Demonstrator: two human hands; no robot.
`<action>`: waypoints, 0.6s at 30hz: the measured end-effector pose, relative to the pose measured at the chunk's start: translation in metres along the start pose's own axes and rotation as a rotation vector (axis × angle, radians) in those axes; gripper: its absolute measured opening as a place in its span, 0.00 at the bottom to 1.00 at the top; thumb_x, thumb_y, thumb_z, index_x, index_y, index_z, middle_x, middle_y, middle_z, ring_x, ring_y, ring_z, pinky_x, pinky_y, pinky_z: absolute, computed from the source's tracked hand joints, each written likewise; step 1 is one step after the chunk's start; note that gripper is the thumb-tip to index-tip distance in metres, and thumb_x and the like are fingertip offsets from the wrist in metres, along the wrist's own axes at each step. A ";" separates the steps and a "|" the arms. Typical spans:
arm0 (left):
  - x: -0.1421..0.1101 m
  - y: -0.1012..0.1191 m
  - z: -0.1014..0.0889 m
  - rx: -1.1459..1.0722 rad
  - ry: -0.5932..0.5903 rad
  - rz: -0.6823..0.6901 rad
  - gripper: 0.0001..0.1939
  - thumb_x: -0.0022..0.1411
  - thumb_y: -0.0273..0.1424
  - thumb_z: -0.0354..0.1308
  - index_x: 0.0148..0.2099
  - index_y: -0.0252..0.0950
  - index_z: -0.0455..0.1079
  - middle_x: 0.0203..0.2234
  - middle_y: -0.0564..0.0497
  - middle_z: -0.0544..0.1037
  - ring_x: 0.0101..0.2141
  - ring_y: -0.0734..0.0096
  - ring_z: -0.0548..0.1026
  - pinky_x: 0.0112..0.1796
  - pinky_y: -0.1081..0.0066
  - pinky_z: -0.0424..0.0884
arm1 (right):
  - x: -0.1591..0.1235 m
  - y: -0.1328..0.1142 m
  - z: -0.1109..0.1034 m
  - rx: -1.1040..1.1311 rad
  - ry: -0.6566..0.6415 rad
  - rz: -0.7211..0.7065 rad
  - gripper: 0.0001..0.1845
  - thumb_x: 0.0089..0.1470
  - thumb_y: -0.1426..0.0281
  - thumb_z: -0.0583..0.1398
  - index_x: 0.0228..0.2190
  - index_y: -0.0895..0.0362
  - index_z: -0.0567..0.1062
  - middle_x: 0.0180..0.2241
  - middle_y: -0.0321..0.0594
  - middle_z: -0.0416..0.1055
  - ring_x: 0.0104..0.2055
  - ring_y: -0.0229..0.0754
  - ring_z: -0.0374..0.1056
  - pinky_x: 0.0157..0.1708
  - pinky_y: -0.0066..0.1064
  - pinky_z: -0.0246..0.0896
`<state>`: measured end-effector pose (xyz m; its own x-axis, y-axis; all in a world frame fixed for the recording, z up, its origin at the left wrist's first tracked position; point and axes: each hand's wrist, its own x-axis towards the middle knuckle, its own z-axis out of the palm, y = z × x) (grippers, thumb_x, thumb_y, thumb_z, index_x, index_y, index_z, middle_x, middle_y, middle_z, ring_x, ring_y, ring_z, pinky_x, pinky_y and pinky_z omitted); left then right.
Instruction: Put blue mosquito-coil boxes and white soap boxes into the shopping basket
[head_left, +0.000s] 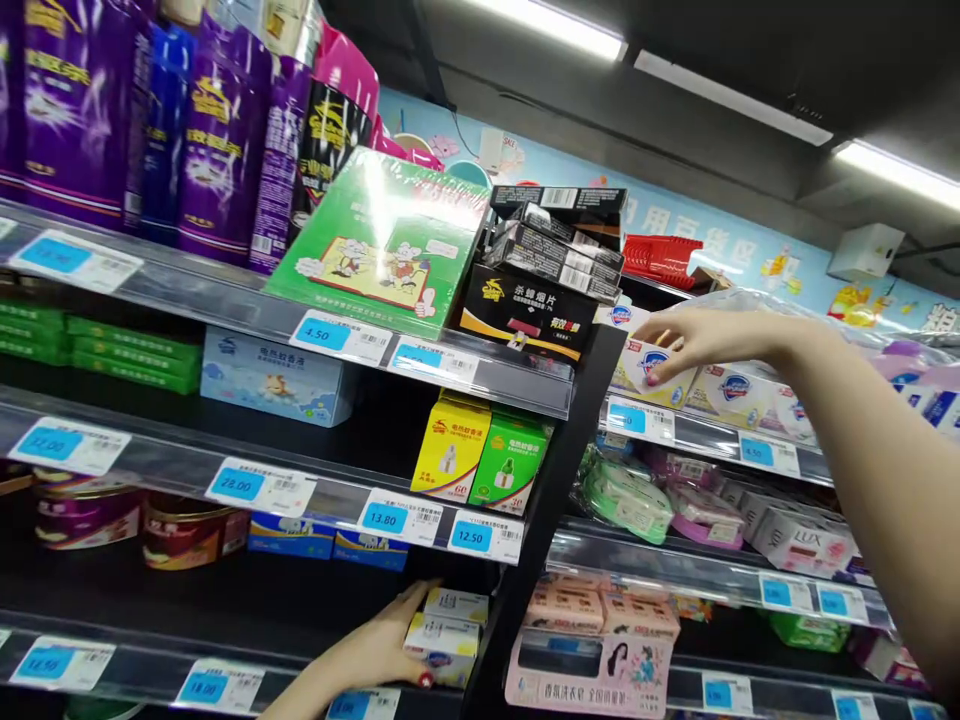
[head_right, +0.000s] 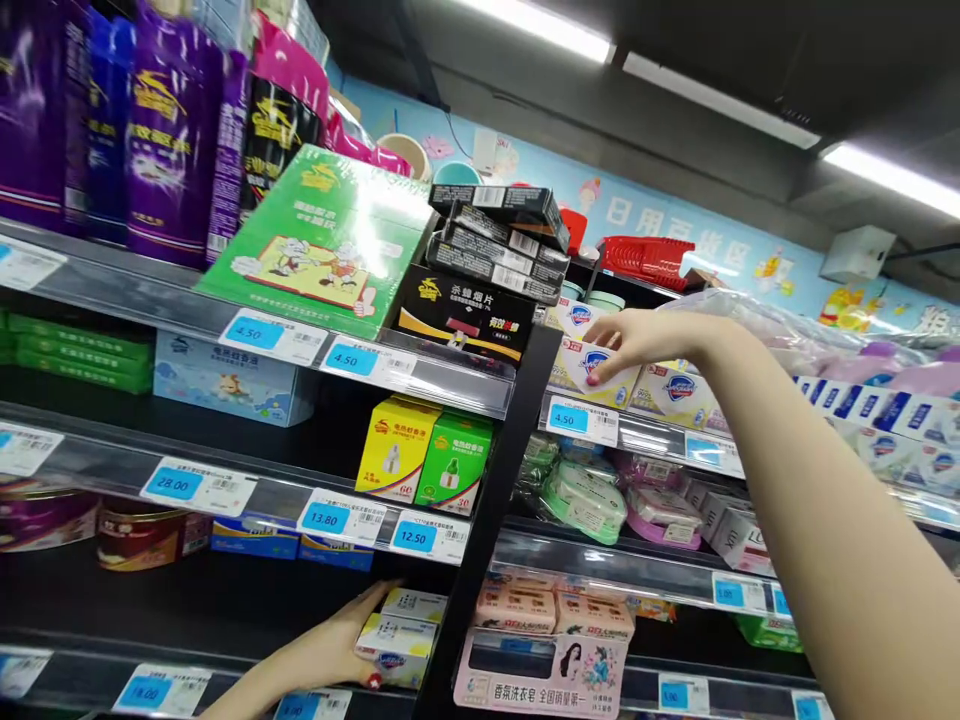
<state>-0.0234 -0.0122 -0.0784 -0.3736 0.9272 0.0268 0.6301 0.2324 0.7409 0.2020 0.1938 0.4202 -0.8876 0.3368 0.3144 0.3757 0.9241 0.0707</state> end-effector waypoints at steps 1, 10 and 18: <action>0.001 -0.002 0.001 -0.004 0.007 0.005 0.61 0.41 0.42 0.71 0.72 0.42 0.43 0.69 0.40 0.51 0.68 0.43 0.50 0.66 0.52 0.48 | 0.007 0.004 0.000 -0.017 -0.021 -0.027 0.37 0.35 0.61 0.73 0.49 0.60 0.77 0.48 0.47 0.75 0.47 0.50 0.71 0.41 0.37 0.67; 0.004 -0.006 0.003 -0.026 -0.004 0.007 0.63 0.40 0.44 0.71 0.72 0.35 0.42 0.69 0.36 0.50 0.67 0.48 0.51 0.66 0.57 0.50 | -0.004 0.004 0.001 0.038 0.093 -0.154 0.18 0.43 0.66 0.70 0.37 0.62 0.78 0.33 0.41 0.76 0.32 0.37 0.70 0.29 0.26 0.60; -0.008 0.014 -0.006 0.113 0.004 -0.027 0.62 0.41 0.44 0.71 0.72 0.35 0.42 0.70 0.37 0.48 0.69 0.48 0.45 0.67 0.53 0.44 | -0.020 -0.013 0.003 0.200 0.087 -0.048 0.18 0.49 0.71 0.63 0.41 0.71 0.75 0.33 0.41 0.76 0.33 0.32 0.69 0.33 0.28 0.57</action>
<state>-0.0160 -0.0182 -0.0641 -0.3939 0.9191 0.0104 0.6923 0.2892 0.6612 0.2139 0.1756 0.4101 -0.8734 0.2825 0.3967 0.2655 0.9591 -0.0984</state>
